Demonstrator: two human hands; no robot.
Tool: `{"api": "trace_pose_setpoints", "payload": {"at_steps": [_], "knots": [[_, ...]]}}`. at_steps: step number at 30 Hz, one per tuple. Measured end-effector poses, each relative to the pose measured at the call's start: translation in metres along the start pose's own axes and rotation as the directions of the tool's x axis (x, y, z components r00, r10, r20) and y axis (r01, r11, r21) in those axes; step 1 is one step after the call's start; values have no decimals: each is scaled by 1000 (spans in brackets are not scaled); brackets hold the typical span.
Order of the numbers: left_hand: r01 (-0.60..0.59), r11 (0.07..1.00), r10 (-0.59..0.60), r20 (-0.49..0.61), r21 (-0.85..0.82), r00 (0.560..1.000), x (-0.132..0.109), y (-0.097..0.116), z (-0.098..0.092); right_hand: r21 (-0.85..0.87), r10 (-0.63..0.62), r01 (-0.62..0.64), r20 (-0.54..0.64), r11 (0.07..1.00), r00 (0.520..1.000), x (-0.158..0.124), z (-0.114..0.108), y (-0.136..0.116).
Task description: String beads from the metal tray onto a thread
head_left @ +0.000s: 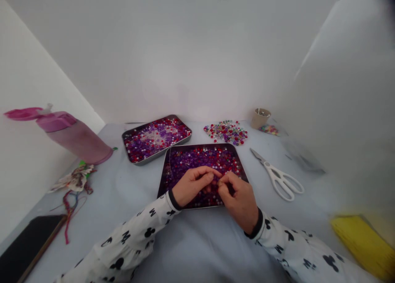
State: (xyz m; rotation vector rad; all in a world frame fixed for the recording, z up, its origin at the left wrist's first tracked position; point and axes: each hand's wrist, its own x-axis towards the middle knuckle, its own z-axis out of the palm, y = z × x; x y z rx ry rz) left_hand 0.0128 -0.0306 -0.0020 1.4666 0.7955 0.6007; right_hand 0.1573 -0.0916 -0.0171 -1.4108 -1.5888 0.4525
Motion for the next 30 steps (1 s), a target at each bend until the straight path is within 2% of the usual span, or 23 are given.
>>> {"api": "trace_pose_setpoints", "payload": {"at_steps": [19, 25, 30], "knots": [[-24, 996, 20, -38, -90, 999, 1, 1, 2, -7, 12, -12, 27, 1000, 1000, 1, 0, 0], [-23, 990, 10, -97, -140, 995, 2, 1, 2, 46, 48, -50, 33, 998, 998, 1, -1, 3], [-76, 994, 66, -126, -75, 990, 1, 0, 3, 61, 74, -76, 37, 995, 997, -1, -2, 4]]}}
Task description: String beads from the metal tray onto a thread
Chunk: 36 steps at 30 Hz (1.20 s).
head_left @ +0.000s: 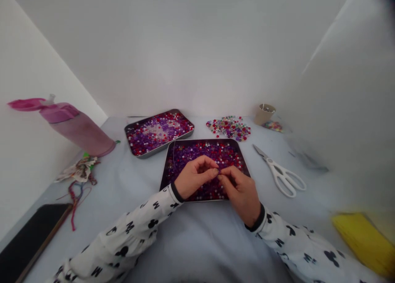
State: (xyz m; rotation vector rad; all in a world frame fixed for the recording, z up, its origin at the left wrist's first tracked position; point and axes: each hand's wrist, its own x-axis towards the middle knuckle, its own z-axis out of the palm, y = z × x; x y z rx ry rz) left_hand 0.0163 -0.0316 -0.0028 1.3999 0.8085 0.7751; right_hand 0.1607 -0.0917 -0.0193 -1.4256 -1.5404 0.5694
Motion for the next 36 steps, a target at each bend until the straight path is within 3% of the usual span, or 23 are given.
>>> {"api": "trace_pose_setpoints", "payload": {"at_steps": [11, 19, 23, 31, 36], "knots": [[-119, 959, 143, -78, 259, 987, -2, 3, 0, -12, 69, -69, 8, 998, 998, 0, 0, 1], [-114, 977, 121, -32, 180, 992, -3, -1, 1, 17, 110, -110, 14, 994, 994, 0, 0, 0], [-119, 968, 131, -41, 221, 991, -4, 0, 1, 27, 116, -116, 26, 993, 993, 1, 0, -1], [-240, 831, 319, -77, 501, 944, -7, 3, 2, 5, 121, -121, 48, 993, 992, 0, 0, 0], [-233, 789, 337, -83, 569, 938, -7, 5, 4, -27, 102, -101, 25, 994, 994, 1, 1, -3]]}}
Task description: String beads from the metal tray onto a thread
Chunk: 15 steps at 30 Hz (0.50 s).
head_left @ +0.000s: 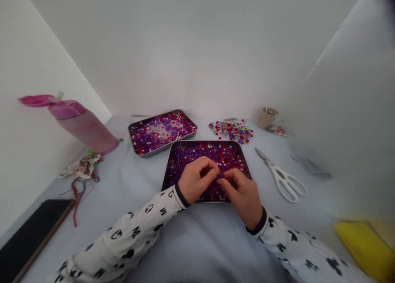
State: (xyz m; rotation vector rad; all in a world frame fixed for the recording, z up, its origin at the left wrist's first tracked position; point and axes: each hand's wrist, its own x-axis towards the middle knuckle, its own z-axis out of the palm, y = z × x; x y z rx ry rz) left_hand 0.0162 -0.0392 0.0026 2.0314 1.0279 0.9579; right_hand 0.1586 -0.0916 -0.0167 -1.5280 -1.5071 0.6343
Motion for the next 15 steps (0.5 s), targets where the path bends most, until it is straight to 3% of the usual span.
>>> {"api": "trace_pose_setpoints", "payload": {"at_steps": [6, 15], "knots": [[54, 992, -63, -77, -117, 995, -1, 0, -1, -12, -30, 30, -7, 999, 1000, -1, -3, -2], [-29, 915, -40, -164, -402, 986, -5, 5, -3, 81, -109, 113, -59, 990, 992, -3, -4, 3]]}}
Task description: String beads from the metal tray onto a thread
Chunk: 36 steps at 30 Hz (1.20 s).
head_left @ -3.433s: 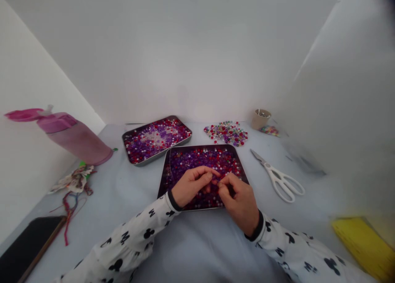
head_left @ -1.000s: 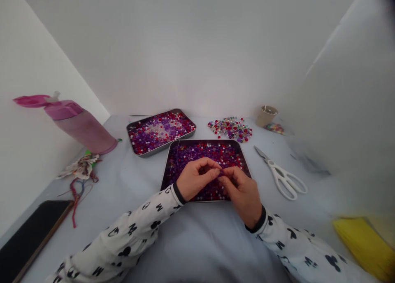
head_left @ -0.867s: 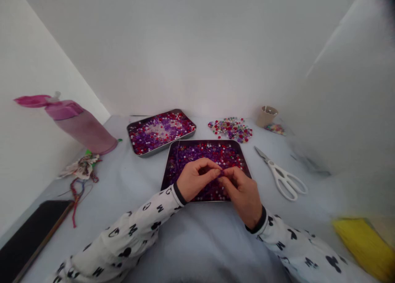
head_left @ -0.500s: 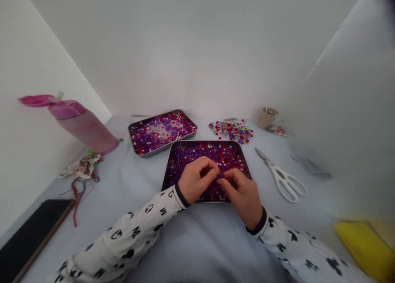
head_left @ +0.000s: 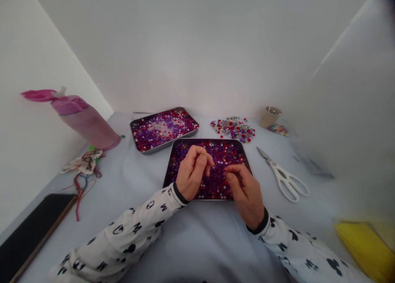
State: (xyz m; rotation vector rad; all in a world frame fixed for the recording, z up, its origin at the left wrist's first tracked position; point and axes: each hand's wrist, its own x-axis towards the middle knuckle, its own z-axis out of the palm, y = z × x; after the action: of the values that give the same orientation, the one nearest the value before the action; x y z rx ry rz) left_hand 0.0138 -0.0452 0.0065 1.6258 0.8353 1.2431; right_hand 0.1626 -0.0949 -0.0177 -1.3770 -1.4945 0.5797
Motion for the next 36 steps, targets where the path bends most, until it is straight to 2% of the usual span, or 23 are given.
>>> {"api": "trace_pose_setpoints", "payload": {"at_steps": [4, 11, 13, 16, 18, 20, 22, 25, 28, 30, 32, 36], "knots": [[35, 997, -30, 71, -71, 997, -1, -1, 1, 42, -36, 35, 40, 999, 999, -2, -1, 1], [112, 993, -104, 199, -32, 975, -3, -2, 0, 55, -127, 122, 86, 991, 988, 0, -1, -1], [112, 991, -98, 157, -80, 983, 0, -3, 0, 54, -154, 149, 106, 987, 982, 0, -1, -1], [102, 989, -106, -26, -111, 994, 7, -5, -2, 83, -119, 111, 98, 990, 988, -3, 1, 1], [115, 991, -123, -122, -73, 985, 11, -7, -5, 151, -54, 43, 70, 988, 996, -6, 2, 4], [125, 992, -121, -153, 18, 981, 13, -10, -6, 255, 12, -21, 36, 967, 999, -9, 4, 5], [106, 979, -88, -111, 173, 990, 11, -14, -6, 332, 57, -60, 18, 941, 998, -11, 5, 4], [-12, 907, -18, 65, 421, 998, 7, -23, -4, 333, 76, -77, 17, 940, 997, -10, 6, 1], [-171, 801, 19, 261, 574, 965, 4, -33, -1, 287, 64, -68, 24, 956, 998, -8, 5, 0], [-249, 725, 2, 360, 642, 933, 4, -37, 1, 261, 49, -57, 37, 964, 998, -8, 5, 1], [-283, 649, -40, 403, 706, 914, 4, -38, 2, 235, 38, -49, 50, 971, 998, -8, 5, 2], [-279, 536, -78, 376, 797, 923, 6, -35, 1, 204, 31, -42, 57, 978, 998, -8, 5, 3]]}}
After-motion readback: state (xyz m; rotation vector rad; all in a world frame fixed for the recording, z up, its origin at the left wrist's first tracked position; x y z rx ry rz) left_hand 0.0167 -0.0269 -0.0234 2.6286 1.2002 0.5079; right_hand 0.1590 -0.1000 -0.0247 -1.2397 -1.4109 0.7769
